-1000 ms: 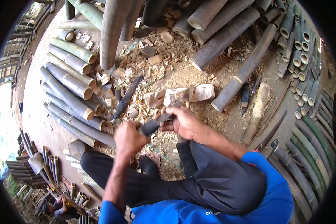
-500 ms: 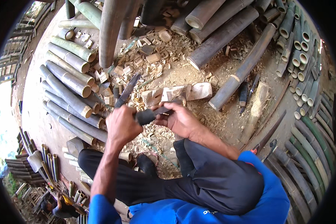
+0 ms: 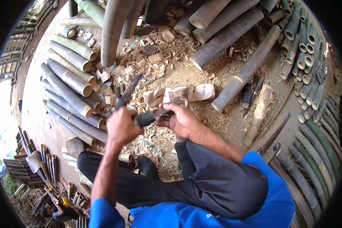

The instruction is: The person shapes bamboo segments by hand using a knife and a mallet, hollowing out ends and trimming edges while seated on the ground.

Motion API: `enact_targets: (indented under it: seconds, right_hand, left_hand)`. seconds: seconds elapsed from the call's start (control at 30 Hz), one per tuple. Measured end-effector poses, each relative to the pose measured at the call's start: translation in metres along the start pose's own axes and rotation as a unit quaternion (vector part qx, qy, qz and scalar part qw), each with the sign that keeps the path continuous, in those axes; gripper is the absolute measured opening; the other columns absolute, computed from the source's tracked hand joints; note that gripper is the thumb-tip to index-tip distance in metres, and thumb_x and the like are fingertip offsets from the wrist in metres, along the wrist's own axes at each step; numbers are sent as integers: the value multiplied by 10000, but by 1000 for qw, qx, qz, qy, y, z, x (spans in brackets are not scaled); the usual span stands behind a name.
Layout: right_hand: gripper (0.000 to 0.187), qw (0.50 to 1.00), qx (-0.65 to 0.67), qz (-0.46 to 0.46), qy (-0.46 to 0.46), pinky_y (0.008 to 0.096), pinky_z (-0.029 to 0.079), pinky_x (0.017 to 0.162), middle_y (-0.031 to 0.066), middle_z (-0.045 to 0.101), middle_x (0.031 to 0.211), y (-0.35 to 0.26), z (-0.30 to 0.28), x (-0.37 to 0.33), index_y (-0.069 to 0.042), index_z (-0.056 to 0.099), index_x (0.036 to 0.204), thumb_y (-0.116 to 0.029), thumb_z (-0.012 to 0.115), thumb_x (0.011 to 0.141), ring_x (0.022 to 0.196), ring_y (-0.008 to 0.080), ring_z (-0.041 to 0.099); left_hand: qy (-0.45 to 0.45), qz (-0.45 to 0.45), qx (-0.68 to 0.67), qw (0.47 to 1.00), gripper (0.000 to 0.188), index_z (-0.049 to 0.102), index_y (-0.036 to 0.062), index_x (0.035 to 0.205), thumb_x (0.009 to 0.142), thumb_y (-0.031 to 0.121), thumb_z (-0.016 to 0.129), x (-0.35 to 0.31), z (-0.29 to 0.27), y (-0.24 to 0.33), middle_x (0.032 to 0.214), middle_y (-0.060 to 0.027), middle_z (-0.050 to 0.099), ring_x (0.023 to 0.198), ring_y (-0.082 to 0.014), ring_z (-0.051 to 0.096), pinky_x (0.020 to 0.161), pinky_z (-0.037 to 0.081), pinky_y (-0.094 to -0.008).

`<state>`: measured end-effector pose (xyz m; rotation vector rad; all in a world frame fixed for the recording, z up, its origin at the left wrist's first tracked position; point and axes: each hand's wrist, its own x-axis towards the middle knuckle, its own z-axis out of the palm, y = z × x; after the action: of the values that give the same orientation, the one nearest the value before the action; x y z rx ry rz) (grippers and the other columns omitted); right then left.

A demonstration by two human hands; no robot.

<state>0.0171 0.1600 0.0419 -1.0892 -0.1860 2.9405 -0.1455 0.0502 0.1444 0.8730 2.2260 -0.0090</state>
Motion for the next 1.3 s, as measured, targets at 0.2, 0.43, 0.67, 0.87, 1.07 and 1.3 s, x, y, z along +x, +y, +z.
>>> enact_targets:
  seconds: [0.2, 0.43, 0.67, 0.87, 1.07, 1.3]
  right_hand:
    - [165, 962, 263, -37, 63, 364, 594, 810, 127, 699, 1086, 2, -6, -14, -73, 630, 1063, -197, 570, 974, 900, 216, 672]
    - [183, 983, -179, 29, 34, 367, 620, 603, 201, 708, 995, 1, 0, -5, 3, 625, 999, -159, 541, 986, 676, 216, 674]
    - [169, 984, 176, -11, 1, 351, 605, 792, 121, 697, 1102, -5, -18, -14, -51, 622, 1061, -168, 532, 979, 840, 176, 681]
    - [195, 994, 101, -24, -37, 322, 598, 698, 125, 695, 1054, 8, -51, -22, -67, 581, 1106, -237, 521, 1032, 796, 176, 674]
    - [322, 996, -58, 51, -50, 331, 629, 762, 171, 670, 1114, 20, -38, -50, 6, 539, 1265, -226, 502, 1045, 892, 236, 719]
    - [357, 968, 220, 65, -105, 371, 604, 891, 184, 670, 1097, 24, -26, -12, 66, 558, 1230, -238, 533, 1045, 1011, 253, 684]
  left_hand:
    - [106, 265, 403, 870, 98, 672, 51, 745, 798, 127, 706, 2, -23, 108, 733, -112, 679, 699, -281, 679, 656, 515, -399]
    - [6, -58, -215, 975, 409, 747, -21, 931, 599, 197, 844, -43, 66, -17, 754, -157, 723, 673, -242, 692, 695, 555, -418]
    - [116, 190, 191, 956, 143, 701, 72, 676, 746, 179, 764, -8, -23, 83, 630, -96, 656, 620, -244, 683, 577, 533, -392]
    - [130, 246, 210, 937, 131, 608, -1, 898, 773, 26, 635, -35, 19, 50, 792, -120, 645, 644, -254, 647, 560, 495, -411]
    - [37, 129, 80, 988, 248, 507, 21, 963, 763, 45, 652, -86, 59, 0, 802, -152, 614, 737, -318, 681, 664, 539, -437]
    - [8, 257, 233, 938, 124, 691, 16, 720, 626, 81, 738, 25, -48, 29, 711, -152, 689, 717, -320, 712, 653, 566, -411]
